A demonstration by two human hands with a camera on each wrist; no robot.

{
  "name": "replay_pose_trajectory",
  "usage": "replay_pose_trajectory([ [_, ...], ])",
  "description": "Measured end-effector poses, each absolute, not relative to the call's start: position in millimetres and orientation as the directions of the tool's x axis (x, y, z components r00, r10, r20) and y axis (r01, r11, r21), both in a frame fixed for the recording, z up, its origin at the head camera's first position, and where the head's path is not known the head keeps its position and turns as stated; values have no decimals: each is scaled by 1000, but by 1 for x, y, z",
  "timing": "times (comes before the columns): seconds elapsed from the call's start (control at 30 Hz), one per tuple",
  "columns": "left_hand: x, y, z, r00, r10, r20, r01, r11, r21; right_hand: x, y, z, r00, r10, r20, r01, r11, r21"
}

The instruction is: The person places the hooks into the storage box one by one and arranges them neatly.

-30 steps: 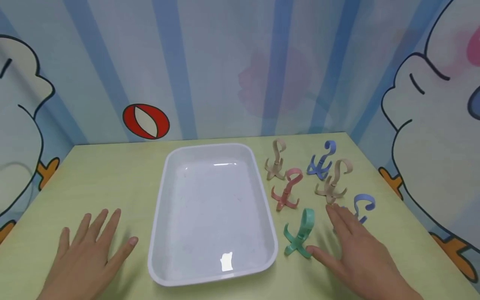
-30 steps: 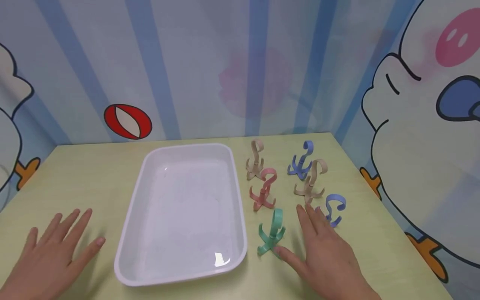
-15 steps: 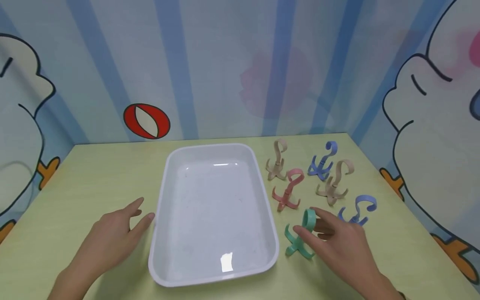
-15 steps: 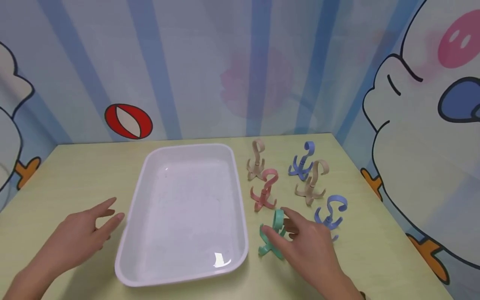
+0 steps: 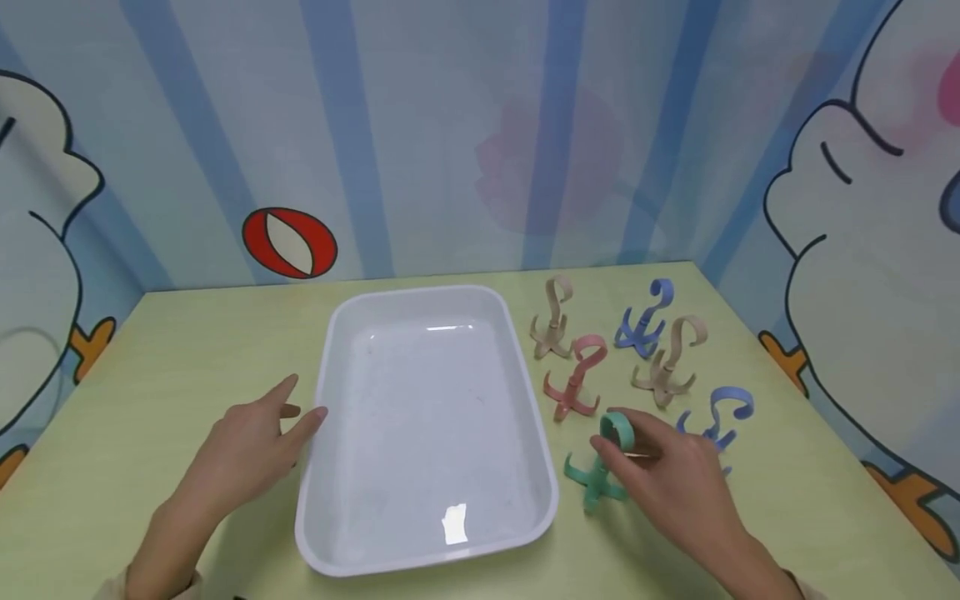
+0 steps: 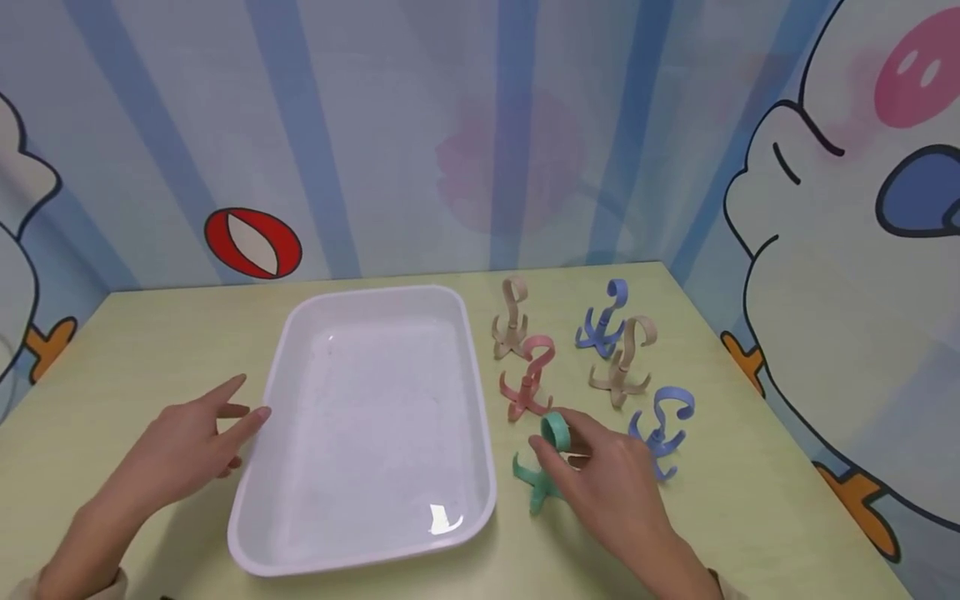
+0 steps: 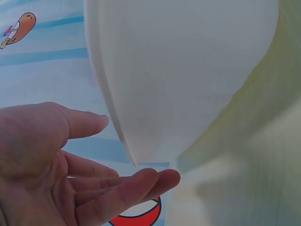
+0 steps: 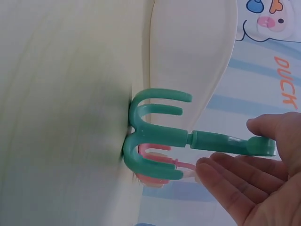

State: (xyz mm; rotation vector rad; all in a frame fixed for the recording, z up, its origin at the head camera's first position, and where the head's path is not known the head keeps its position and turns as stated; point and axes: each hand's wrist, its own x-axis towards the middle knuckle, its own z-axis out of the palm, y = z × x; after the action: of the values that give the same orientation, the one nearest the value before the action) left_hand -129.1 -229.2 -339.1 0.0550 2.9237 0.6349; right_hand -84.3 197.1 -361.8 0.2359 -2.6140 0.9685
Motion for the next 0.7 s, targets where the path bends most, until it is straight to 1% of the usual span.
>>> replay_pose_trajectory([
  [0.3,-136,-219,-343,-981,69,-183,-54,805,590,-91,200,-367,-917,-53,395,-317,698,-642],
  [0.37,-138,-218,-343,-979,69,-190,-65,783,619,-92,200,-368,-923,-46,382,-304,694,-652],
  [0.57,-144,-216,-346,-976,84,-199,-67,756,651,-94,203,-368,-954,-26,298,-243,650,-720],
  [0.7,-147,-218,-346,-969,88,-231,-90,744,662,-96,205,-366,-965,-47,258,-235,591,-772],
])
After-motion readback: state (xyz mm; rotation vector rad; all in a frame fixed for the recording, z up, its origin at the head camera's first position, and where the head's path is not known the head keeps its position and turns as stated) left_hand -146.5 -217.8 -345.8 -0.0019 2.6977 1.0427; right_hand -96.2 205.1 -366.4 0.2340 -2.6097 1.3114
